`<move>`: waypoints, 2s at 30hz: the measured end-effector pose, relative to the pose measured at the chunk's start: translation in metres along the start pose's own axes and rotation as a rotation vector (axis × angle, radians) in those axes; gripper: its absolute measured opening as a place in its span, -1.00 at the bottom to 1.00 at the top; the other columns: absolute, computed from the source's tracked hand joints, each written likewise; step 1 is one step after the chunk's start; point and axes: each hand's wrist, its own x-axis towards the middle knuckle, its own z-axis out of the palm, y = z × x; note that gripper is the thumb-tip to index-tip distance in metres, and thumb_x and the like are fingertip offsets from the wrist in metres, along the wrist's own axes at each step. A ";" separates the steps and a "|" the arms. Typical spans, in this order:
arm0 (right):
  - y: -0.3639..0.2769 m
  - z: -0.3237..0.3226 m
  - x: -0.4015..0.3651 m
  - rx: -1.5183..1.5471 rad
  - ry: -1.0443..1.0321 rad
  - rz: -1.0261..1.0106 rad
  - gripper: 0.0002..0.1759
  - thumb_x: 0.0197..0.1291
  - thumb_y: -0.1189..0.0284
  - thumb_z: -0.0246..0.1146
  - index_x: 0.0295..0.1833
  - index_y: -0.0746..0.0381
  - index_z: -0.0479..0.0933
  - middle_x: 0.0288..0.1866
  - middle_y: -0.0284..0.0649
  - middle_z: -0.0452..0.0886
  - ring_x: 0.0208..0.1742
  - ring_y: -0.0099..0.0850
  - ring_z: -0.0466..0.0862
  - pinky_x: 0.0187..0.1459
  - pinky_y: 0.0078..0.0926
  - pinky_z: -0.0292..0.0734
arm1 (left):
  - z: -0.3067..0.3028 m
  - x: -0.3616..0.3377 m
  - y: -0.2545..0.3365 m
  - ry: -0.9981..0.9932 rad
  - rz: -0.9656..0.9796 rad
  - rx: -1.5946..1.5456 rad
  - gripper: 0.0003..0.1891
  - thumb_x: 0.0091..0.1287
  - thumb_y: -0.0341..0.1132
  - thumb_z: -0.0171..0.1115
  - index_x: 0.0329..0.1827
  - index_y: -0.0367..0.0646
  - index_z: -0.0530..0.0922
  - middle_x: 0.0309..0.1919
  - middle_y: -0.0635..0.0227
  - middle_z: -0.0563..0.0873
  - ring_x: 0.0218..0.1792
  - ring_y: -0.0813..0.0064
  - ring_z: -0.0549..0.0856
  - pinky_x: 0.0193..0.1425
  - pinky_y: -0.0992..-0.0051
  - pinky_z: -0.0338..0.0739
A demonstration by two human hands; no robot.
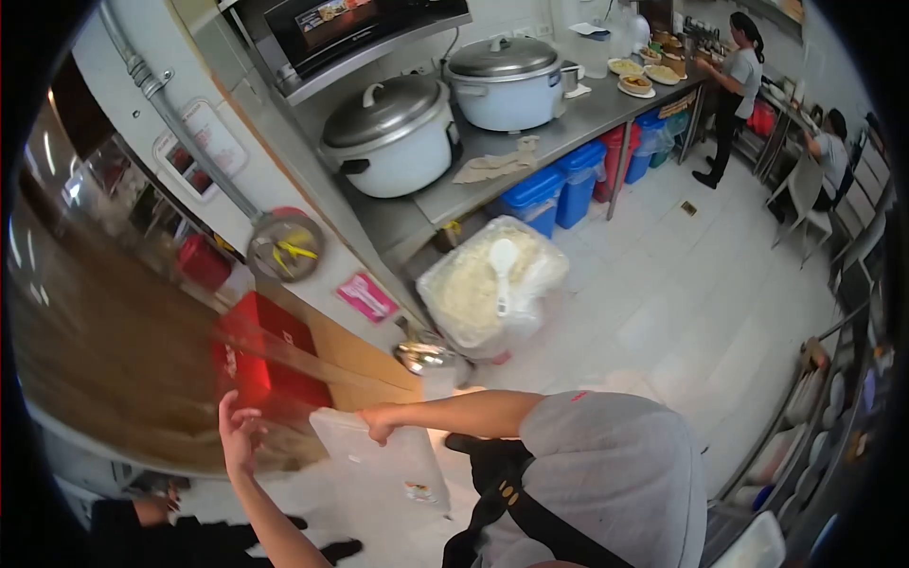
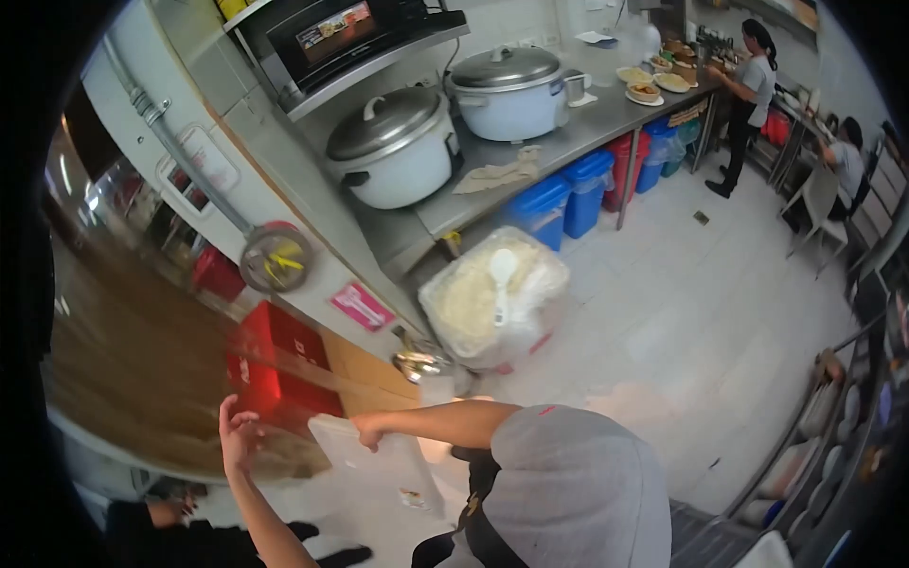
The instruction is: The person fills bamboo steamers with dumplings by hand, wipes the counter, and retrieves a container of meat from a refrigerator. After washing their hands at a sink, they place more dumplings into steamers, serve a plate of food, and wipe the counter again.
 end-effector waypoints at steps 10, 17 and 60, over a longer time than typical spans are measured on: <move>-0.028 -0.151 0.292 -0.467 0.237 0.129 0.02 -0.43 0.35 0.47 0.32 0.20 0.25 -0.13 -0.07 0.65 -0.14 -0.21 0.66 -0.13 -0.25 0.56 | -0.254 0.228 0.013 0.128 0.023 -0.103 -0.27 0.23 -0.51 0.12 0.42 0.24 0.05 -0.35 0.43 0.56 -0.53 0.65 0.59 -0.78 0.64 0.39; -0.035 -0.284 0.338 0.124 0.896 0.210 0.02 -0.24 0.55 0.44 0.41 0.21 0.09 0.14 -0.04 0.52 0.11 -0.23 0.56 0.09 -0.34 0.49 | -0.424 0.296 -0.031 0.600 0.399 -0.256 -0.40 0.27 -0.45 0.16 0.35 0.13 0.17 -0.23 0.46 0.55 -0.53 0.77 0.47 -0.62 0.82 0.22; 0.255 -1.168 0.676 1.419 2.014 -0.071 -0.20 -0.01 0.67 0.30 0.35 0.26 0.10 -0.02 0.00 0.55 -0.12 -0.20 0.64 -0.22 -0.17 0.64 | 0.250 1.929 -0.011 -0.207 0.532 0.316 -0.92 0.23 -0.46 0.04 -0.29 -0.27 0.47 -0.56 0.28 0.55 -0.56 0.46 0.55 -0.46 0.40 0.47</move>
